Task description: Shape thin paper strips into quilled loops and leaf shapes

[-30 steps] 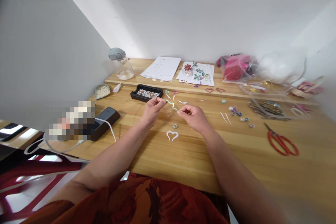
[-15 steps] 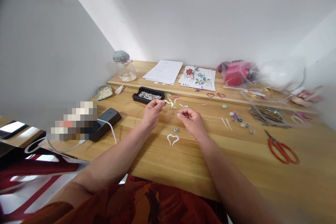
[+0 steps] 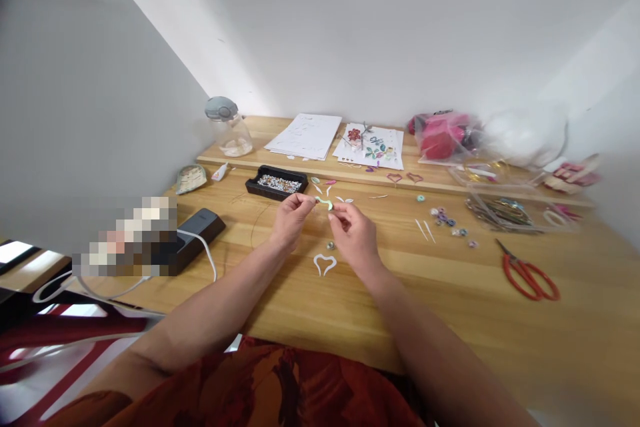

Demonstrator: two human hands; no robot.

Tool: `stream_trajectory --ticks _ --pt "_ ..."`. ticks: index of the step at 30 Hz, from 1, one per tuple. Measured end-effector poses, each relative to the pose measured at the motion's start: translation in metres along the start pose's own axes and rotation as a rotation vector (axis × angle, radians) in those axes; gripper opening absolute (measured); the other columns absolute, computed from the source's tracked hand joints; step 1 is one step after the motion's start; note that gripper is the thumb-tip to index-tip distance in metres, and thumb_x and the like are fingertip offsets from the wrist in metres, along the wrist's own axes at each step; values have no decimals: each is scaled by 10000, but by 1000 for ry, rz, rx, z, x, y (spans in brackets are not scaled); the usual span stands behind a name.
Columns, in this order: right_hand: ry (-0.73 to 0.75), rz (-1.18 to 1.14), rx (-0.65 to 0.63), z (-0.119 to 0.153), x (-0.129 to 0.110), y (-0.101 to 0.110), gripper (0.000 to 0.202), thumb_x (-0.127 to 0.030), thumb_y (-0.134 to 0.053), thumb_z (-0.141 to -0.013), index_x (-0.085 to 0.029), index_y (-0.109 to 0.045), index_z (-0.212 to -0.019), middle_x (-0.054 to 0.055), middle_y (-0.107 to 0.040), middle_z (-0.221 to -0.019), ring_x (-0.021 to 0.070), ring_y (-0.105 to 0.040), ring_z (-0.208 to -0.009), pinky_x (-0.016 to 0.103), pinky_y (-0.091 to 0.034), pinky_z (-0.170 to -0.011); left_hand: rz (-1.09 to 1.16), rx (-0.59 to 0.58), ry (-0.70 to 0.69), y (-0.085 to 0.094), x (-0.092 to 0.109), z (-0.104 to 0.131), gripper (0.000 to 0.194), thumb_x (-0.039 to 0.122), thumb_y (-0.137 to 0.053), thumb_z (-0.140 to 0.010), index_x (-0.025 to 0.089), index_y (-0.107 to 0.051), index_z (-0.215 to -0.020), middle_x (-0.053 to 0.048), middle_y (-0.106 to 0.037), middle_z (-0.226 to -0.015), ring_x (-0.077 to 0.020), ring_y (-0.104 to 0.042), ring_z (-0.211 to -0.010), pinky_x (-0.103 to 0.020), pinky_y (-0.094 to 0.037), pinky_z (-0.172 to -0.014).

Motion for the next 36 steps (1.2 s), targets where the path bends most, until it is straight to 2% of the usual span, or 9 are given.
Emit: stream_trajectory --ticks 5,11,15,20,23,27,30,33,36 --pt "143 183 67 -4 -4 8 189 -314 -659 -815 -221 -674 -978 40 -750 -834 191 -707 -716 295 -541 -665 5 -20 4 -5 -4 4 225 327 -753 -693 155 -610 -673 10 -606 -686 -93 -514 -652 -245 -402 -696" --pt "172 240 76 -4 -5 9 127 -309 -623 -844 -233 -682 -927 20 -742 -791 179 -700 -685 285 -529 -659 -6 -27 3 -9 -4 8 255 345 -768 -678 157 -595 -658 9 -598 -665 -97 -518 -635 -253 -412 -690" --pt "148 191 85 -4 -4 8 131 -312 -627 -833 -224 -681 -913 26 -737 -802 182 -697 -708 293 -541 -693 -26 -17 -8 -8 -4 8 236 328 -758 -686 155 -599 -662 4 -611 -677 -97 -523 -640 -251 -417 -688" --pt "45 12 56 -6 7 4 190 -344 -666 -799 -208 -672 -931 50 -735 -861 190 -693 -755 307 -548 -723 -34 -13 -6 -8 -4 8 237 330 -761 -679 155 -602 -662 -5 -626 -690 -106 -544 -664 -259 -432 -705" --pt "-33 -80 34 -6 14 2 283 -358 -680 -790 -210 -657 -1030 54 -731 -881 187 -692 -776 317 -545 -743 -36 -14 6 -8 -6 8 242 328 -763 -676 153 -596 -656 -3 -616 -676 -100 -529 -643 -257 -423 -687" --pt "-190 -201 26 -4 25 0 531 -344 -742 -721 -225 -559 -1205 43 -729 -888 184 -693 -754 292 -539 -652 -27 6 10 -5 -8 7 246 328 -756 -677 153 -585 -653 3 -608 -667 -97 -520 -630 -253 -409 -668" --pt "-327 -361 23 -2 34 -3 594 -317 -785 -671 -226 -536 -1202 29 -726 -889 169 -688 -715 250 -510 -568 1 33 16 -1 -9 4 208 300 -741 -691 156 -593 -668 -1 -627 -692 -101 -532 -652 -249 -406 -669" --pt "-463 -562 3 0 42 -7 481 -276 -784 -676 -204 -590 -1110 20 -721 -831 145 -670 -666 220 -484 -532 48 53 36 3 -9 2 180 268 -732 -697 156 -595 -662 2 -628 -706 -89 -517 -648 -240 -392 -669" --pt "-598 -744 -74 2 50 -15 243 -323 -698 -782 -173 -666 -970 37 -708 -770 125 -651 -635 208 -469 -513 120 43 84 1 -11 2 203 267 -748 -680 152 -584 -649 13 -605 -699 -67 -471 -607 -232 -361 -634"
Point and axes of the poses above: each hand's wrist, its own z-axis away from the middle knuckle, its own y-axis out of the back of the hand, x = y × z, the point moved 9 cm from there along -z, towards the middle knuckle
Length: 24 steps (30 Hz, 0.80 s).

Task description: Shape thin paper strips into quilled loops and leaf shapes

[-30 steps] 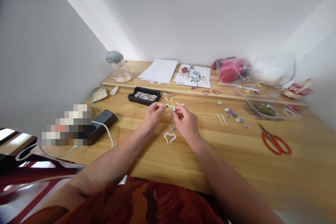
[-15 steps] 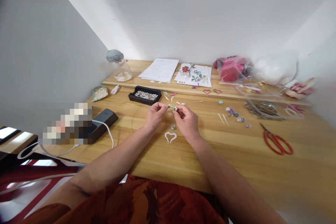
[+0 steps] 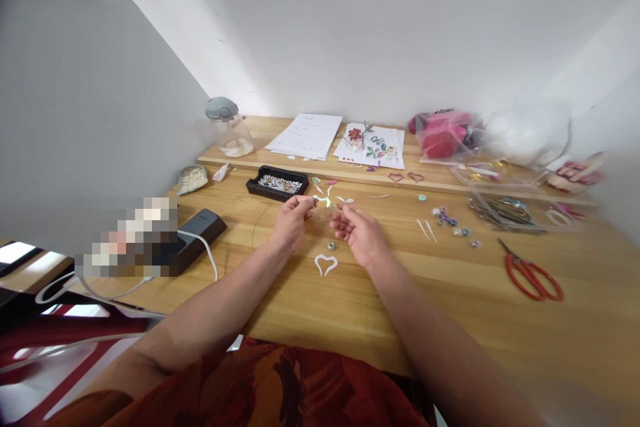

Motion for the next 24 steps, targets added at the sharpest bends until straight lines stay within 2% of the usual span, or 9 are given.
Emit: stream_trajectory --ticks 2,4,9,13,17,24 --pt "-59 -32 -66 -2 4 -3 211 -363 -642 -836 -173 -690 -913 46 -707 -771 124 -650 -639 214 -474 -516 38 -14 34 -3 -2 1 224 275 -763 -660 150 -578 -645 16 -595 -696 -61 -453 -594 -229 -341 -610" --pt "-55 -11 -121 -3 3 -5 195 -358 -628 -847 -194 -697 -928 45 -718 -821 132 -663 -678 227 -491 -541 55 -18 58 -4 -4 2 235 279 -772 -641 148 -576 -637 15 -594 -698 -60 -448 -592 -230 -331 -599" --pt "-24 -9 -156 2 -4 -10 259 -413 -586 -862 -215 -700 -984 59 -727 -910 166 -689 -798 268 -535 -631 98 -12 116 -5 -11 3 235 290 -773 -632 153 -581 -634 12 -596 -693 -68 -467 -609 -234 -333 -597" --pt "29 -7 -212 9 -9 -22 298 -346 -715 -752 -221 -698 -1023 51 -728 -958 163 -681 -806 263 -536 -658 126 -13 137 -4 -14 3 224 274 -774 -630 154 -586 -638 11 -594 -679 -69 -468 -601 -236 -338 -598" --pt "82 19 -118 10 -8 -20 339 -287 -797 -659 -226 -689 -974 22 -723 -885 141 -663 -735 247 -516 -624 70 -27 80 -5 -8 3 225 292 -767 -650 158 -587 -646 1 -617 -713 -84 -505 -651 -239 -364 -634" --pt "72 12 53 6 -4 -6 267 -306 -808 -609 -176 -688 -809 38 -716 -755 117 -638 -614 200 -457 -496 -154 -69 -145 -13 16 11 174 295 -722 -729 166 -609 -699 -11 -633 -736 -117 -554 -699 -268 -419 -728"
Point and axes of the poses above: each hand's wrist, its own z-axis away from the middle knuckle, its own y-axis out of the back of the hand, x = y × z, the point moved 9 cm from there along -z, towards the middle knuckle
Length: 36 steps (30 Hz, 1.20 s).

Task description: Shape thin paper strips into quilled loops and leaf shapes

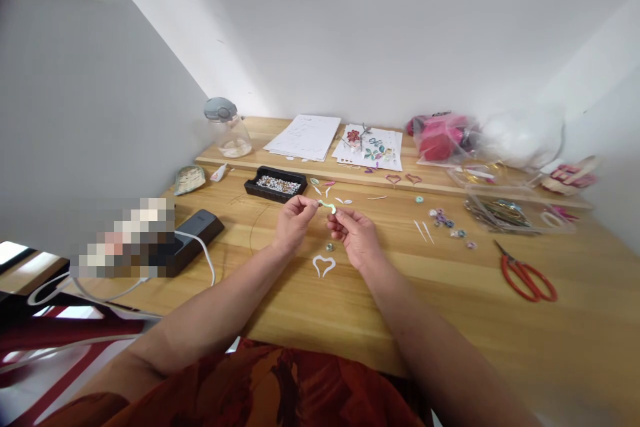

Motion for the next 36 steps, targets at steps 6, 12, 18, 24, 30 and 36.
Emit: stream_trajectory --ticks 6,12,18,24,30,36 --pt "54 290 37 -5 -12 9 287 -339 -826 -583 -175 -612 -679 40 -711 -667 139 -648 -535 182 -380 -400 -232 -84 -185 -12 21 9 84 165 -721 -700 184 -640 -693 -42 -688 -820 -157 -602 -826 -297 -411 -873" --pt "13 245 -60 -8 -8 8 289 -367 -836 -604 -192 -690 -783 61 -747 -771 157 -682 -602 202 -459 -439 -125 -43 -81 -5 8 2 127 231 -722 -720 175 -611 -693 -35 -670 -790 -148 -601 -772 -285 -442 -782" --pt "22 110 -202 -8 -5 -2 322 -354 -814 -660 -217 -735 -940 50 -752 -897 150 -705 -735 237 -539 -604 71 35 115 7 -15 -4 224 319 -745 -698 161 -592 -660 16 -583 -647 -91 -485 -608 -251 -380 -656" --pt "-37 16 -257 -4 -4 -7 289 -372 -835 -662 -205 -736 -877 22 -737 -840 132 -698 -724 211 -525 -604 150 -18 183 2 -22 -5 274 345 -768 -666 156 -572 -639 20 -563 -640 -69 -405 -561 -247 -322 -592" --pt "-49 -33 -300 -4 -2 -8 290 -340 -846 -663 -233 -726 -905 4 -737 -827 127 -695 -711 207 -518 -585 181 -21 216 0 -25 -4 288 346 -780 -644 157 -564 -623 13 -575 -654 -68 -412 -565 -249 -324 -594" --pt "-33 -43 -317 -7 -1 -8 274 -346 -858 -656 -226 -726 -864 -2 -728 -788 119 -688 -682 195 -508 -561 199 -32 261 -2 -29 -1 267 335 -781 -634 154 -586 -620 1 -605 -682 -84 -468 -622 -249 -342 -618"
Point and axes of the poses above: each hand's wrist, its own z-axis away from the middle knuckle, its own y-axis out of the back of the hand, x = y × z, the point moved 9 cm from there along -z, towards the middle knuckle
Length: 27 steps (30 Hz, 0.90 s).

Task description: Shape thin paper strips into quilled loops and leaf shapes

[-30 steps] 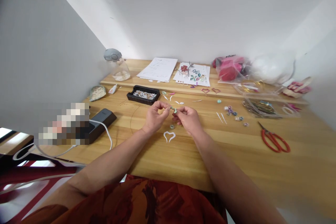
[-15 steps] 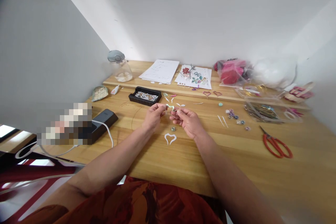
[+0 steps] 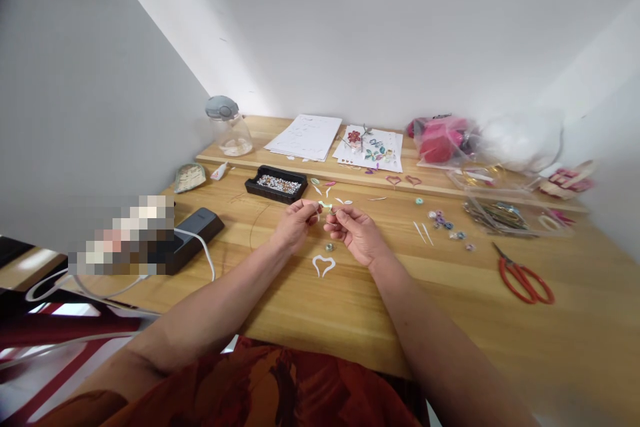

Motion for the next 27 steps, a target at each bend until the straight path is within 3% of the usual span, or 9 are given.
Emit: stream_trajectory --ticks 13,18,27 --pt "-107 -111 -16 2 5 0 136 -209 -769 -643 -177 -644 -685 18 -675 -658 102 -596 -579 187 -463 -514 -92 -114 -80 -11 10 2 256 341 -783 -663 145 -617 -657 7 -590 -648 -76 -449 -601 -242 -351 -638" --pt "-127 -109 16 2 6 4 141 -174 -727 -635 -190 -594 -681 11 -654 -621 99 -553 -533 189 -420 -478 -164 -109 -135 -11 15 3 279 367 -795 -664 152 -622 -702 -13 -646 -725 -100 -532 -680 -252 -394 -703" --pt "-134 -112 57 2 10 6 144 -201 -741 -649 -173 -614 -710 7 -651 -641 95 -553 -540 189 -413 -464 -171 -91 -154 -9 16 3 265 358 -780 -685 148 -619 -703 -13 -647 -729 -102 -548 -692 -252 -401 -710"
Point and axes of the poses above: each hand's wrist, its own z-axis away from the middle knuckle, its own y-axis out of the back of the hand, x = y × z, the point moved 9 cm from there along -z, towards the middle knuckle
